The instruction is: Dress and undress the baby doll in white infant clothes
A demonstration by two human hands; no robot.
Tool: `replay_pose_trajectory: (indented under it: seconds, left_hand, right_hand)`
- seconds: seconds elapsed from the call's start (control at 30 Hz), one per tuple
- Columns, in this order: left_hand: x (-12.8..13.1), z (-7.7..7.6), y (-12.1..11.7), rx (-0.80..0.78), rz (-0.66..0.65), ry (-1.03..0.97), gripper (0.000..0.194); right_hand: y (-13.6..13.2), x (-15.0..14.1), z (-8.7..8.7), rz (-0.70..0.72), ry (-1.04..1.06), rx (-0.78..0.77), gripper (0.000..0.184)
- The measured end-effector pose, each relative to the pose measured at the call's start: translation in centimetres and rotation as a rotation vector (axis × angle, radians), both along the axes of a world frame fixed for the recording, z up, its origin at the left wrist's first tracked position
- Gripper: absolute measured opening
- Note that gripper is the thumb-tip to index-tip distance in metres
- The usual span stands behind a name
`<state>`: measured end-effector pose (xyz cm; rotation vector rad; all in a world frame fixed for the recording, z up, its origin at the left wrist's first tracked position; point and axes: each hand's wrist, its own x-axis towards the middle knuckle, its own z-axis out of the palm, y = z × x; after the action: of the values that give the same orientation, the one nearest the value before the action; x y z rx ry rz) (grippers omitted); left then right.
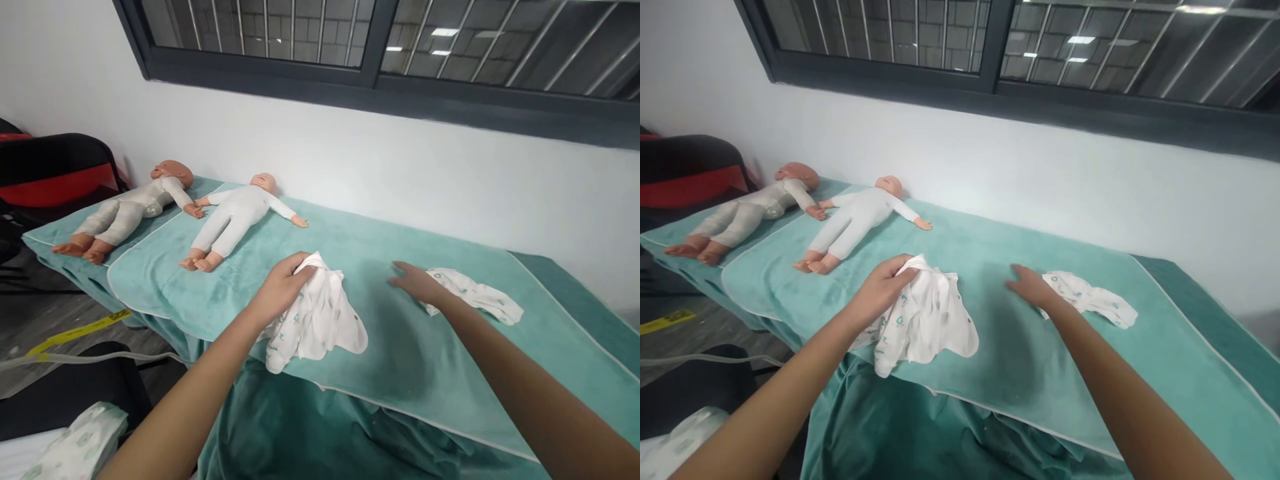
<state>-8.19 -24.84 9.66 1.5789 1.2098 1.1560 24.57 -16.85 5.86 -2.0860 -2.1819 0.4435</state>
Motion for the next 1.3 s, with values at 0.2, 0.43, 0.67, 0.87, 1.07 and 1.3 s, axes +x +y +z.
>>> replay_pose_trajectory:
  seconds: [0.2,0.43,0.67,0.87,1.07,1.3]
  left_hand:
    - [2.2,6.8,-0.1,0.068,-0.360,0.121,0.021]
    - [2.3,9.4,-0.5,0.235,-0.082,0.203,0.008]
    - [3.5,9.1,-1.4,0.359,-0.082,0.313,0.008]
    - [1.9,7.8,0.7,0.355,0.136,0.487,0.010]
    - [-0.5,4.9,5.8,0.138,0.215,0.584,0.015]
    - [-2.0,3.5,7.9,-0.032,0.077,0.587,0.045]
  right_hand:
    - [-3.9,-7.8,8.9,0.594,0.832,-0.019,0.057]
    - [-5.7,-8.7,10.9,0.328,0.678,0.229,0.020]
    - [-7.6,-10.5,9.6,0.406,0.642,0.362,0.021]
    - [-5.4,-7.2,8.8,0.157,0.472,0.511,0.029]
    - [-1.9,-3.9,8.4,-0.060,0.385,0.303,0.020]
    - [-0.9,-0.8,9.3,0.014,0.393,-0.031,0.040]
